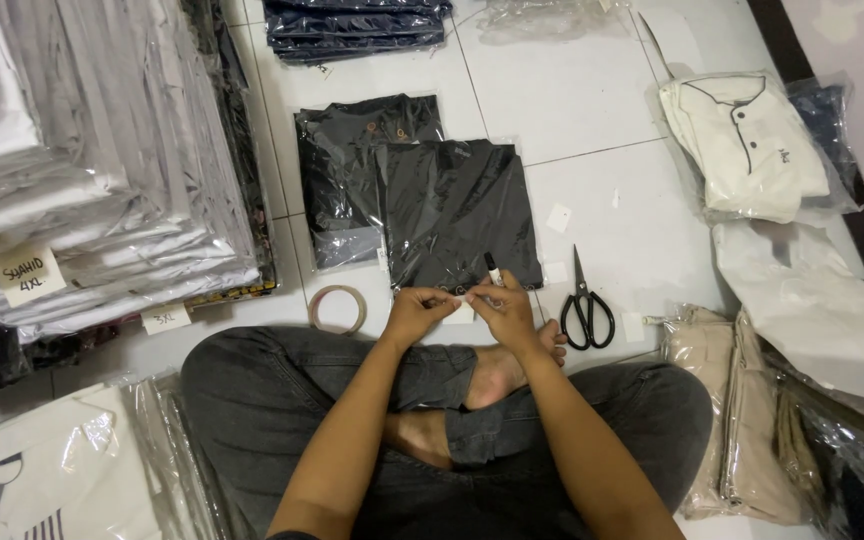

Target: The person writes on small white tags using a marker, cuts pieces of tape with scissors, and attaches the tags to packaged shirts.

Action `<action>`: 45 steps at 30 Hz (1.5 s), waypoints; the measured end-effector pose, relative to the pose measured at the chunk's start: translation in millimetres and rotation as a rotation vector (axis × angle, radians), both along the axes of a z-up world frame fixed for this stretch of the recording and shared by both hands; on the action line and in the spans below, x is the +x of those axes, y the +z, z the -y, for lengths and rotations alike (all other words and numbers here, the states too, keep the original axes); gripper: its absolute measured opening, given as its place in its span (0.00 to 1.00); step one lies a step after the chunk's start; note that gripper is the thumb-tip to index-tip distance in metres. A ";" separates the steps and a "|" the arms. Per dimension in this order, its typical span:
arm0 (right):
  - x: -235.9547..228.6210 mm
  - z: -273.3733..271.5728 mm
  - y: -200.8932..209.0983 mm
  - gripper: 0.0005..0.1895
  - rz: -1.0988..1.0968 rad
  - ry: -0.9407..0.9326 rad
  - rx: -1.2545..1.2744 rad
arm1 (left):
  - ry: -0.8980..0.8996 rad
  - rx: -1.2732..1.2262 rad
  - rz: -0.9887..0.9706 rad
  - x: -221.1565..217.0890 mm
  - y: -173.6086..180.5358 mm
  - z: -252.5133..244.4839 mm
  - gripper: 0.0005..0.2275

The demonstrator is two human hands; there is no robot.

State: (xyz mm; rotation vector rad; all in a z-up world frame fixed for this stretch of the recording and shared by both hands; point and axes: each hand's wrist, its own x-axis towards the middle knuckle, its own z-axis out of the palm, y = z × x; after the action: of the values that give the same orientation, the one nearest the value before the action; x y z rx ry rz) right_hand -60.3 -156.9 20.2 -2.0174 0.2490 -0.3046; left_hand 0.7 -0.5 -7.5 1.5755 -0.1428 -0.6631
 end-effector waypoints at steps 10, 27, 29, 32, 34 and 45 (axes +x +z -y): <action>0.4 2.9 4.2 0.02 -0.001 -0.053 -0.054 | 0.027 0.004 0.000 1.7 -10.8 -0.4 0.05; 5.4 20.5 10.5 0.18 -0.044 -0.180 0.563 | 0.242 -0.100 -0.087 12.8 -37.0 1.7 0.10; 3.3 22.8 6.2 0.18 -0.034 -0.146 0.585 | 0.251 -0.168 -0.095 11.5 -32.4 2.1 0.13; 1.2 26.2 -3.8 0.16 0.011 -0.017 0.611 | 0.250 -0.216 -0.097 12.2 -25.0 1.4 0.16; 1.0 27.0 -8.5 0.22 0.116 0.152 0.784 | 0.253 -0.208 -0.111 13.4 -27.9 1.1 0.16; -8.8 30.5 14.8 0.23 -0.118 -0.275 0.748 | 0.110 0.028 0.081 7.3 -15.7 1.9 0.23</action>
State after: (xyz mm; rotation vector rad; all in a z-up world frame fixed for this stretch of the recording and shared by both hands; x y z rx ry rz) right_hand -69.0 -187.4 35.1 -1.2600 0.6180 -0.2180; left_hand 7.9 -2.4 -23.2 1.6259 -0.1065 -0.5181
